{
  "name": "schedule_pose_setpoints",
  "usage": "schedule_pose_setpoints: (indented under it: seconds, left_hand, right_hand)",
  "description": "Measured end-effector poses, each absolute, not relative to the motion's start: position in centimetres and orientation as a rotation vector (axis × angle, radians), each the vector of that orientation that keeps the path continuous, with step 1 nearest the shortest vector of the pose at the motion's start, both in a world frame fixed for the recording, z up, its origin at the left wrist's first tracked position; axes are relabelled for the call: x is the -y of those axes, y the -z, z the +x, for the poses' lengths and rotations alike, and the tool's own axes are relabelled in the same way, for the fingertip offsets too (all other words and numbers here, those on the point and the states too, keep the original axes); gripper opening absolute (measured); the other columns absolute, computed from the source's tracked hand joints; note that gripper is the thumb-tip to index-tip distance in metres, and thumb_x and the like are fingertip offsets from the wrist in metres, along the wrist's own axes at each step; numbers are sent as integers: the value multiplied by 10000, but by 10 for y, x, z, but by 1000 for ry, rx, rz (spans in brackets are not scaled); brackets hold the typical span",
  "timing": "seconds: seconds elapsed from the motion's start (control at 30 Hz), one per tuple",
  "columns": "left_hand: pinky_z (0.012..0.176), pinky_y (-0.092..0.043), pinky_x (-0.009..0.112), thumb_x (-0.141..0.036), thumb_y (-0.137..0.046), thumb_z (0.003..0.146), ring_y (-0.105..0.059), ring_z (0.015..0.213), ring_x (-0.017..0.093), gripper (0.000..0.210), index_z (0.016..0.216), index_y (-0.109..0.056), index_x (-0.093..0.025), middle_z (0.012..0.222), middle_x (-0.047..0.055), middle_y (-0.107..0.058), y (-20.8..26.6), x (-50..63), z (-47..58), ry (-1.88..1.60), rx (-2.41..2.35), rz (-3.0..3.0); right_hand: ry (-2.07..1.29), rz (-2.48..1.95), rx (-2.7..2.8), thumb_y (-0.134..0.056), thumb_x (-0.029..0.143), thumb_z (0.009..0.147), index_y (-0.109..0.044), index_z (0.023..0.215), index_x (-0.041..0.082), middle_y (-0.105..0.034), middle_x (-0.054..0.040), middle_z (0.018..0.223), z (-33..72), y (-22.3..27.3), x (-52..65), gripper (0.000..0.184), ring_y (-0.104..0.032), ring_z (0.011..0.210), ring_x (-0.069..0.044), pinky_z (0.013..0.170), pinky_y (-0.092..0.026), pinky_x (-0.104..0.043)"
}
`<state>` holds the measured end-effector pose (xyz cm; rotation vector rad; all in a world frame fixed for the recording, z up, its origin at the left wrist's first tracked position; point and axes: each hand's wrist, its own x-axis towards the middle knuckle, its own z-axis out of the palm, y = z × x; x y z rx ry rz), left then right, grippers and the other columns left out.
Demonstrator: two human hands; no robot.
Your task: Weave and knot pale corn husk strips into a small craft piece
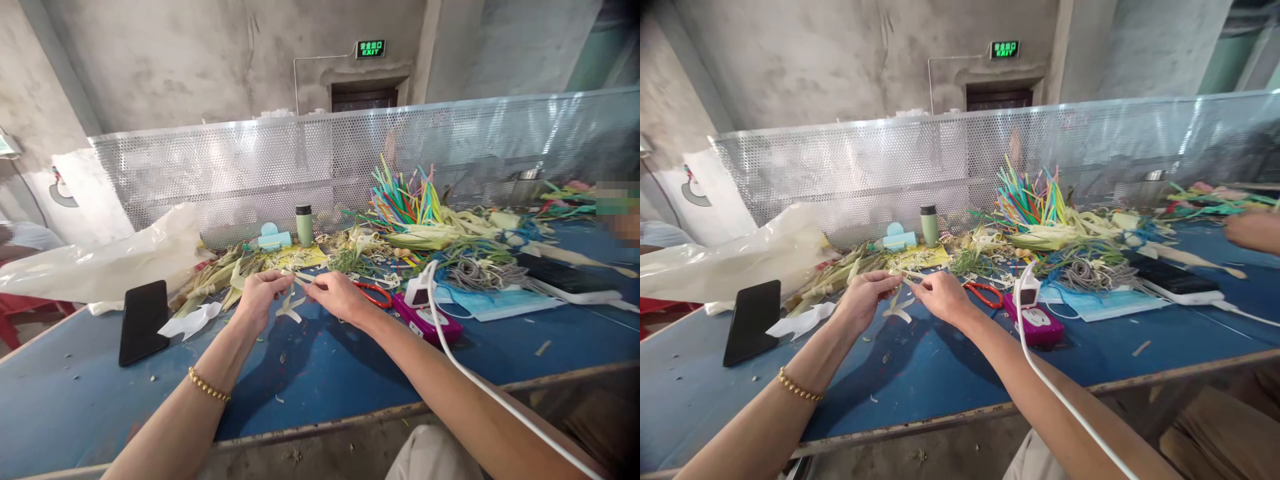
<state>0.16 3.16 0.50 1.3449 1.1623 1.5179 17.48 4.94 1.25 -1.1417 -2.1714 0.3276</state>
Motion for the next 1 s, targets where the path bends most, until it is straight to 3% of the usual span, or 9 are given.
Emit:
schedule_pose_setpoints:
  seconds: [0.17,0.37,1.0]
  left_hand:
    - [525,-282,251,-336,-771,603,-401,528,91,226,596,-686,-126,524,-7,-527,-8,-28,6,-1553,-1228,1398]
    - [526,-270,250,-341,-775,595,-384,527,85,225,606,-698,-129,541,-4,-542,-6,-29,7,-1493,-1159,1415]
    - [528,-269,247,-343,-756,655,-385,519,78,241,580,-673,-130,525,-10,-522,1,-32,7,-1434,-1020,1413]
  right_hand:
    - [-675,-1095,1954,-594,261,792,-663,820,137,-696,-51,633,172,-7,-55,145,-603,489,-129,494,-426,-215]
    - [-868,-989,1902,-603,340,794,-642,675,144,-688,-49,618,168,-3,-55,233,-600,484,-119,444,-417,-198]
    - [-853,-1013,1894,-542,312,842,-604,652,155,-658,-26,591,163,-9,-46,254,-565,428,-108,448,-408,-207]
